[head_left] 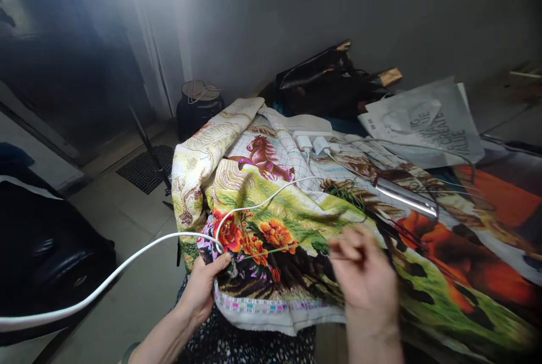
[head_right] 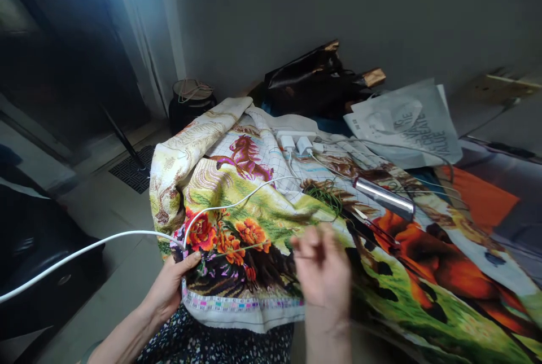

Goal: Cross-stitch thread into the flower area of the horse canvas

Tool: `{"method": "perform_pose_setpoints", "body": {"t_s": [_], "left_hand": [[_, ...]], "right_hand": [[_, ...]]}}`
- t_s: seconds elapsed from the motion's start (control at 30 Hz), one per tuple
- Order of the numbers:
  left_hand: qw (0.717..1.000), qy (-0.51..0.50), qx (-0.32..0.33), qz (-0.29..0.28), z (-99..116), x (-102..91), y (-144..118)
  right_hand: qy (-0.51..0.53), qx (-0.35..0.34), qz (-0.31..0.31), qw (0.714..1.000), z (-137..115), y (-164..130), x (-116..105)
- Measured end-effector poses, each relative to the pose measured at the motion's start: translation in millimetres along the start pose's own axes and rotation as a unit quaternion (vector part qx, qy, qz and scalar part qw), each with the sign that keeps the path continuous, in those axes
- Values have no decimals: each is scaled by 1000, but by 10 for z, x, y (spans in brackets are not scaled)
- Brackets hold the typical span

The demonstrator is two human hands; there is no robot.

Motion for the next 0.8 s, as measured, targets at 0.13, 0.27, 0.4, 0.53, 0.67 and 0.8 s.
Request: {"method": "perform_pose_setpoints", "body": {"t_s": [0.13, 0.27, 0.4, 0.53, 0.67, 0.8], "left_hand": [[1000, -8, -15, 1, -34, -32, -1], [1000, -16, -21, -1, -64, -17, -11], [1000, -15, -17, 0, -66, 1, -18], [1000, 0, -5, 5, -31, -4, -23], [1000, 9, 1, 4, -25, -11, -26], [1000, 8, 6, 7, -28, -16, -21]], "right_hand": [[-31, -211, 63, 975, -707, 61, -276], [-165, -165, -6, 972, -359, -155, -1], [-267, 50, -148, 951, 611, -557, 387], [-410, 83, -263, 869, 1057, -878, 665], [-482, 23, -274, 832, 1032, -892, 774], [-488, 2, -289, 824, 997, -868, 830]]}}
Point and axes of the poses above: each hand's wrist, its own y-axis towards the middle knuckle, its own x-axis out of the palm, z = x × y, the point moved 9 cm from there along y, towards the middle knuckle, and after that the axes turned 2 degrees about z, right-handed, at the moved point
